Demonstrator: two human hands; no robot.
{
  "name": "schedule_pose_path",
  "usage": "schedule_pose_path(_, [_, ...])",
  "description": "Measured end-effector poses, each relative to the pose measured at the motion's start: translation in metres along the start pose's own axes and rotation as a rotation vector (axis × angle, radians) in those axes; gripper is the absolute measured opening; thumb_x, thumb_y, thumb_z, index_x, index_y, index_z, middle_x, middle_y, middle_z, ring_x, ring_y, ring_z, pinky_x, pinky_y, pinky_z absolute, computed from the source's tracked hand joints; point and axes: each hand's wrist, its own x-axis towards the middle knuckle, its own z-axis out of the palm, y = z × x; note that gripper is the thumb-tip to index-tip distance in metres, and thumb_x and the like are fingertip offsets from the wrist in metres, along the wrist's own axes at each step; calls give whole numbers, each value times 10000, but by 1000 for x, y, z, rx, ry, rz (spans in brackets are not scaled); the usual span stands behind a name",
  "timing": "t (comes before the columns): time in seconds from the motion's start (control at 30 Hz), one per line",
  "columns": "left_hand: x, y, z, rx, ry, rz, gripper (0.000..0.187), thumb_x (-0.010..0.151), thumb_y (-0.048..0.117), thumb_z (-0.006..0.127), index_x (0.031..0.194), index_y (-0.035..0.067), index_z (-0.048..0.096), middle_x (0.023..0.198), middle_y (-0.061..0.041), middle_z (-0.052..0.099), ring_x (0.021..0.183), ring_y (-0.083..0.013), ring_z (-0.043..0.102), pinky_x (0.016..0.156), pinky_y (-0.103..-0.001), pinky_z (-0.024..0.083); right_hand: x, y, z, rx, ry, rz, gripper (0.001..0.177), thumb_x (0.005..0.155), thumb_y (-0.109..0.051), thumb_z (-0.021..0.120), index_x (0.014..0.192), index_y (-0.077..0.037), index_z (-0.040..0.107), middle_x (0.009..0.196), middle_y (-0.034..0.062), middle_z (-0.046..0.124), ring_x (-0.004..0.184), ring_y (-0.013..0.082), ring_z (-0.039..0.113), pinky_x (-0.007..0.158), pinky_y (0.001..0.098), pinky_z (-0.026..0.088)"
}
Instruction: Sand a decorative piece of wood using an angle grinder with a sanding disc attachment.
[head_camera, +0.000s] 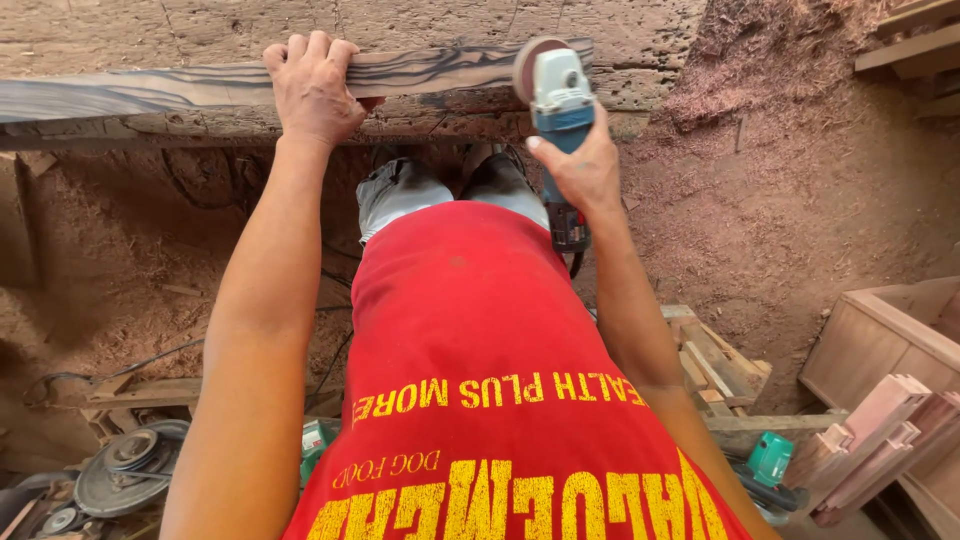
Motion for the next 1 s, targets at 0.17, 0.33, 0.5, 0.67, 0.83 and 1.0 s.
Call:
schedule_pose_path(0.17, [5, 5, -12, -142, 9, -16, 530, 756, 524, 896, 1110, 178, 706, 1111, -30, 606, 1091, -259, 533, 967, -435, 330, -9, -30, 27, -196, -164, -31, 971, 753, -441, 866, 1507, -81, 371, 1209, 211, 711, 1111, 338, 709, 979, 405, 551])
schedule_pose_path(0.33, [2, 3, -6, -98, -7, -18, 558, 756, 557, 893, 1107, 168, 701, 1099, -33, 602, 1084, -259, 533, 964, -446, 327, -4, -17, 17, -167, -172, -30, 959, 752, -415, 872, 1512, -78, 394, 1222, 202, 721, 1138, 333, 711, 999, 401, 545])
schedule_pose_path(0.5, [4, 3, -8, -86, -33, -22, 512, 765, 514, 891, 1105, 183, 700, 1115, -26, 604, 1089, -254, 532, 962, -437, 325, 6, 10, -26, -100, -39, 63, 927, 743, -380, 881, 1461, -40, 405, 1212, 163, 703, 1067, 284, 722, 931, 388, 582])
schedule_pose_path(0.67, [8, 6, -19, -120, -12, -16, 556, 733, 546, 895, 1100, 173, 705, 1089, -39, 605, 1072, -270, 535, 937, -448, 329, 16, 48, -60, 197, 48, 156, 644, 775, -236, 850, 1284, -28, 514, 1094, 102, 687, 891, 194, 713, 765, 331, 633])
schedule_pose_path(0.83, [2, 4, -13, -129, -15, -24, 547, 748, 532, 909, 1109, 178, 702, 1077, -30, 603, 1088, -264, 536, 973, -440, 331, 12, 65, -62, 412, 96, 76, 604, 814, -161, 831, 1301, -12, 507, 1104, 92, 668, 904, 182, 692, 774, 320, 626])
schedule_pose_path(1.0, [4, 5, -13, -129, -10, -15, 570, 730, 535, 916, 1127, 188, 700, 1134, -28, 607, 1120, -265, 535, 1002, -433, 331, 18, 66, -52, 393, -5, 31, 575, 831, -148, 829, 1298, -18, 521, 1111, 84, 674, 941, 176, 696, 816, 306, 624])
